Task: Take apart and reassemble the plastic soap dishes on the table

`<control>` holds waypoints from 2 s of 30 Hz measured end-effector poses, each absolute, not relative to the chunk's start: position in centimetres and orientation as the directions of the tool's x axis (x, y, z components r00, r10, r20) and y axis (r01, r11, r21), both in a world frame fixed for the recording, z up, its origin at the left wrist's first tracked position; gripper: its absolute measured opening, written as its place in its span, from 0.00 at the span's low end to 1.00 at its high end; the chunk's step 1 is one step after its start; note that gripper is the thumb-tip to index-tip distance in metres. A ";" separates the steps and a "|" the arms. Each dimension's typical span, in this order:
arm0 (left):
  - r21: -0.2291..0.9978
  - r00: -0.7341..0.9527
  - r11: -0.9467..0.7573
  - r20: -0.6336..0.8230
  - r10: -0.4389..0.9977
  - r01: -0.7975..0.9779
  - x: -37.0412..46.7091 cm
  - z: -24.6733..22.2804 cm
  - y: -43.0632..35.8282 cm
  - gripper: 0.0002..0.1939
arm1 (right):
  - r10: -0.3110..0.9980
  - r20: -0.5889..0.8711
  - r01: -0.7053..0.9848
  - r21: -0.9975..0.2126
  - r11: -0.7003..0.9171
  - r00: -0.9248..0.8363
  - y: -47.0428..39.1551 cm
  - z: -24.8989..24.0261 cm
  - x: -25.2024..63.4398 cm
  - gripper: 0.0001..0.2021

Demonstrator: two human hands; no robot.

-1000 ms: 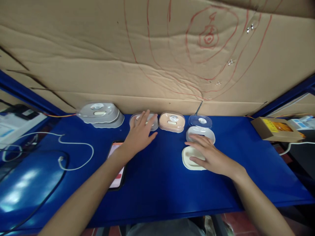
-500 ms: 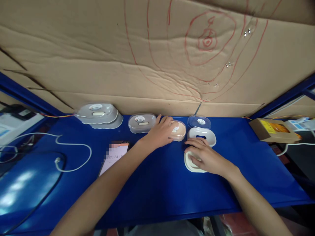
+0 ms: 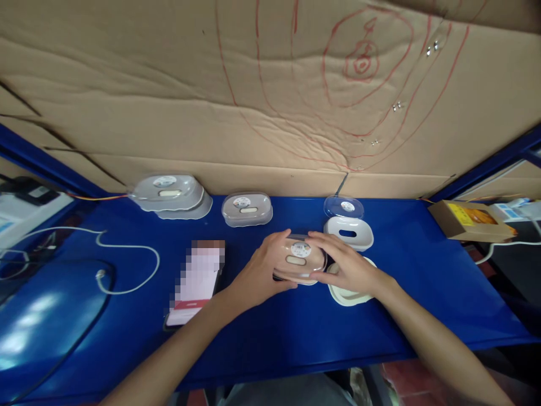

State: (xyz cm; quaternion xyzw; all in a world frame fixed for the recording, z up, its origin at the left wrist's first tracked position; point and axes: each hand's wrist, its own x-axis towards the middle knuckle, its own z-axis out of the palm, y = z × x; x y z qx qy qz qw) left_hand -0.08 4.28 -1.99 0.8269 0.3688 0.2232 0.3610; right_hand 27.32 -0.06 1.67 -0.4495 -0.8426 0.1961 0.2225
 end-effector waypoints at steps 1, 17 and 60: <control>0.774 0.612 -0.453 0.108 0.784 0.443 -0.1 -2.2 4.2 0.61 | 0.845 0.213 0.669 -0.530 0.521 -0.490 0.3 2.0 27.6 0.34; 0.793 0.604 -0.387 0.030 0.796 0.470 -0.9 -1.3 2.2 0.47 | 0.918 0.185 0.855 -0.338 0.394 -0.350 10.6 0.6 29.6 0.25; 0.522 0.666 -0.478 -0.262 0.698 0.706 -2.7 1.5 0.9 0.55 | 0.879 0.153 0.817 -0.326 0.475 -0.451 5.2 0.7 24.5 0.31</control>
